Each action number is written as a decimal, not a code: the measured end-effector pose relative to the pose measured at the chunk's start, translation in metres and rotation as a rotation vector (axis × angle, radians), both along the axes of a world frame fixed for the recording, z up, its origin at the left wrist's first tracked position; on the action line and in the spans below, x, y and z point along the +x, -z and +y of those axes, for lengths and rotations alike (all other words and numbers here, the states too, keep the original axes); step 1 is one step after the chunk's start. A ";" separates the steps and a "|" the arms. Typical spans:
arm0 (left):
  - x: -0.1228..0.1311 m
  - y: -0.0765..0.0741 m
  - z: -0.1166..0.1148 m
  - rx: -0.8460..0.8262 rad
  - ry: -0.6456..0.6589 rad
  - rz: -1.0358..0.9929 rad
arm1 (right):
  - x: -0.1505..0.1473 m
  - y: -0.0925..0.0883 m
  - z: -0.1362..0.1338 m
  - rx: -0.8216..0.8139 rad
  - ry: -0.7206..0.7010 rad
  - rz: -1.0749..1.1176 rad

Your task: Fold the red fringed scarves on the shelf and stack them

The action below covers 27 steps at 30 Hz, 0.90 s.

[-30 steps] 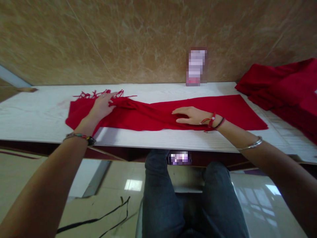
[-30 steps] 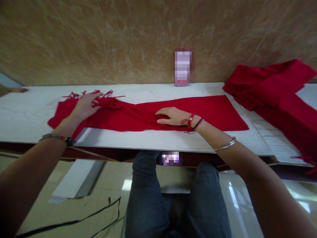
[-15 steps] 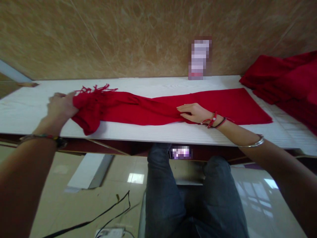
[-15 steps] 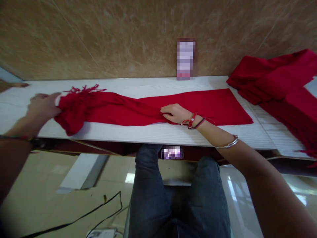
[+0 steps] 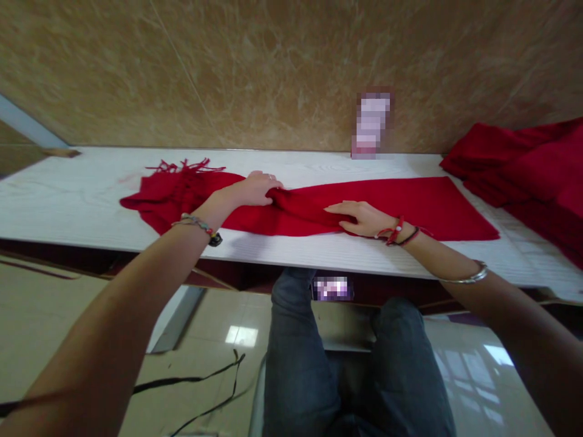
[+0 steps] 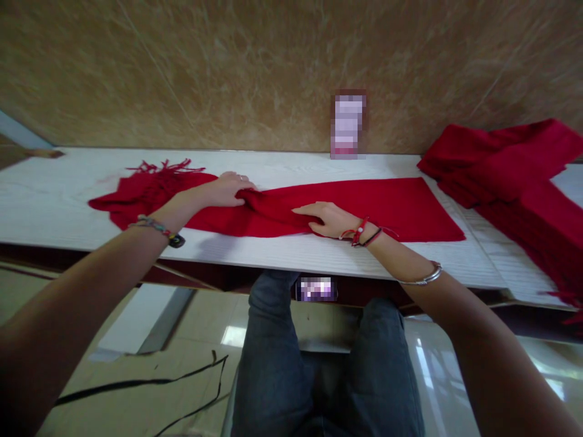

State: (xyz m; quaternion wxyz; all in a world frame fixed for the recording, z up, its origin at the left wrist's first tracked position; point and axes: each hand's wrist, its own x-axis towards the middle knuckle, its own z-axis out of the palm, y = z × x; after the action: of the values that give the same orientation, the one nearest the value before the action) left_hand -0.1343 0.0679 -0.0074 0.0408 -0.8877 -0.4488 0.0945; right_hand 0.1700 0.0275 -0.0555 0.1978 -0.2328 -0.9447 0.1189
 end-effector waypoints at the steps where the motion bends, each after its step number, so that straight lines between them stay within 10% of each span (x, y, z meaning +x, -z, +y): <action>1: -0.001 -0.004 0.002 0.007 0.015 0.003 | 0.000 0.000 0.000 -0.005 0.008 0.000; 13: 0.004 -0.022 -0.039 0.109 -0.081 -0.032 | 0.000 -0.006 -0.001 -0.068 0.217 0.035; 19: 0.005 -0.046 -0.042 0.412 -0.185 -0.139 | 0.005 -0.015 -0.007 0.151 0.431 0.258; 27: -0.024 0.012 -0.079 0.156 -0.029 0.123 | 0.007 -0.002 -0.002 -0.024 -0.130 -0.055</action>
State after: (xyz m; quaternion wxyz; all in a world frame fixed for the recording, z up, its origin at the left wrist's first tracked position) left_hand -0.1579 -0.0114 -0.0196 0.1360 -0.8678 -0.4641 0.1140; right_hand 0.1772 0.0250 -0.0538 0.1606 -0.1763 -0.9615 0.1364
